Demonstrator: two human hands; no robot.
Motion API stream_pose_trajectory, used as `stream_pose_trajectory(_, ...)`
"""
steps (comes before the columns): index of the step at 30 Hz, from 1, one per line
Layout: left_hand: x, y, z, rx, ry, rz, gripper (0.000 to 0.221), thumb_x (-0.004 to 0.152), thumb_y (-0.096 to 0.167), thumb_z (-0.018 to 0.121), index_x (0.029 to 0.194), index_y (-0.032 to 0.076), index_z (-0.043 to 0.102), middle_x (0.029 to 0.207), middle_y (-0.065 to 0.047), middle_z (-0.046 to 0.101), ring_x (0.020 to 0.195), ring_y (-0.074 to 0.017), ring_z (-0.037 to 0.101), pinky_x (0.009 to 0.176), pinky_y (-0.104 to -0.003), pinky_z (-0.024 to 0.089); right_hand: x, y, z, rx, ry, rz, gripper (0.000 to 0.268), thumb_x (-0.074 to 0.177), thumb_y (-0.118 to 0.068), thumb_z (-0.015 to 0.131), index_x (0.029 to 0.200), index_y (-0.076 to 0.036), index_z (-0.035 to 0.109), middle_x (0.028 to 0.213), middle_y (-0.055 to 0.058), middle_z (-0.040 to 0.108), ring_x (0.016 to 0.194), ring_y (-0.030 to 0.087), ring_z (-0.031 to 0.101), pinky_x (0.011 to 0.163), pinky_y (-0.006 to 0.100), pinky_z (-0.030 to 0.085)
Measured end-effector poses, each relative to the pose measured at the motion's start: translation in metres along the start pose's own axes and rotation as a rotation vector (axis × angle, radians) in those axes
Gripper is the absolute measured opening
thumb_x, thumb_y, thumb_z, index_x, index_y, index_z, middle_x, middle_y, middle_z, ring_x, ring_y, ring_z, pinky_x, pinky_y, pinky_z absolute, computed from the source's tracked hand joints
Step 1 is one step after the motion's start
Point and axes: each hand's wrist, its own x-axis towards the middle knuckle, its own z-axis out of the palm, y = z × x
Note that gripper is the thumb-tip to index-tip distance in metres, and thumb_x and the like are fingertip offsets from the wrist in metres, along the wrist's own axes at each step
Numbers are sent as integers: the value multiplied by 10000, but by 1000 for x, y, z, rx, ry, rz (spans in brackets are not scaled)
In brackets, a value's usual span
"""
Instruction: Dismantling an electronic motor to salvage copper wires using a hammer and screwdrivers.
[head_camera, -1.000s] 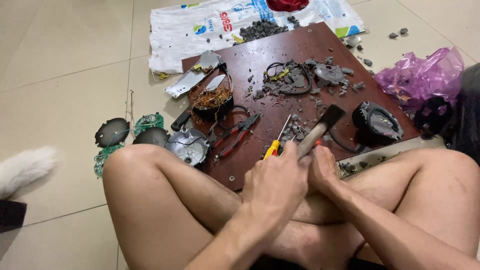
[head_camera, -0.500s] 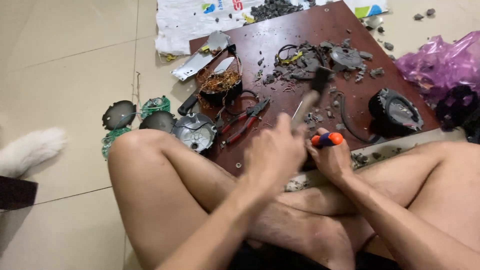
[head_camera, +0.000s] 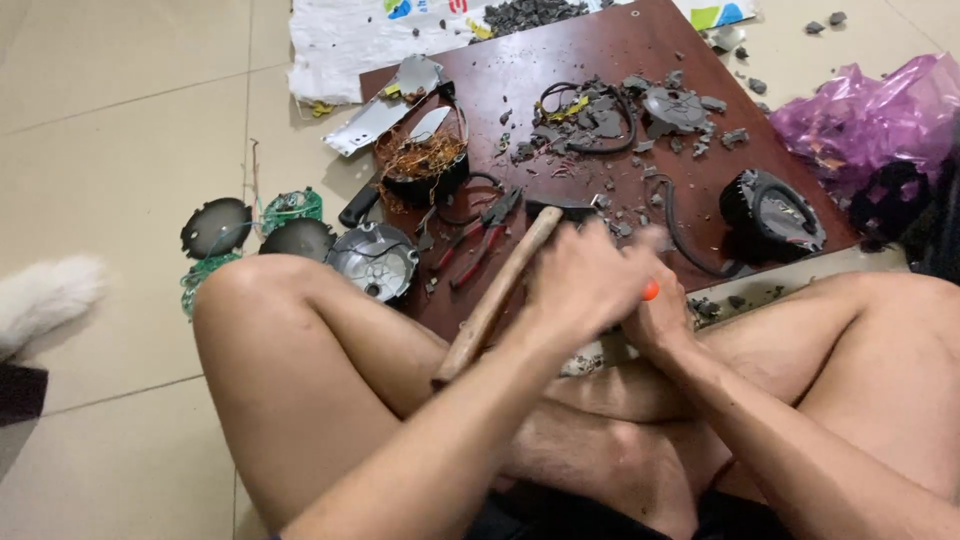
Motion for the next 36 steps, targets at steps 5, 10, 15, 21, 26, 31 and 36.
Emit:
stream_pose_trajectory(5,11,-27,40,116,-147,-26,593,843,402,532,1184,-61,677,1174,-312,720,1217,-501,672,963,-610,555,13,12,6,-22,-10,-145,320,953,-370,593,1198,-217,731,1203,144,734,1173,417,693,1000,594,558)
stream_pose_trajectory(10,31,-38,31,322,-96,-14,386,864,227,562,1017,-52,781,998,-256,765,1053,-486,744,777,-616,609,36,30,17,-171,36,-295,276,960,-324,672,1161,-158,762,1114,156,732,1055,403,739,918,563,617)
stream_pose_trajectory(15,53,-42,36,502,-39,170,319,925,156,531,964,35,823,901,-205,795,966,-422,789,728,-560,647,35,24,-2,-240,68,-512,291,958,-322,653,1113,-127,802,1044,195,712,1015,469,722,881,578,621)
stream_pose_trajectory(21,72,-43,-8,338,-177,51,477,952,316,614,1246,-40,732,1492,-279,575,1347,-477,600,1078,-616,524,41,19,-29,-267,-70,-575,345,931,-382,711,1202,-196,815,1116,178,777,1123,428,724,946,543,594)
stream_pose_trajectory(26,94,-10,21,594,-200,77,538,825,439,809,1213,67,773,1268,-205,707,1200,-426,699,917,-604,591,55,34,-21,-209,-57,-572,296,904,-349,742,1117,-167,835,1122,161,780,1122,454,710,942,573,577)
stream_pose_trajectory(31,120,17,93,781,-221,157,467,925,415,772,1226,57,765,1147,-178,763,1134,-387,729,769,-667,602,57,45,-19,-168,-38,-510,272,864,-355,758,1034,-165,852,1098,135,788,1091,458,713,909,586,578)
stream_pose_trajectory(36,102,5,27,690,-223,65,319,951,254,671,1176,59,786,1158,-168,792,1181,-377,728,864,-627,595,53,22,-19,-178,-64,-470,289,872,-344,735,1032,-126,837,1061,154,789,1042,412,744,885,545,609)
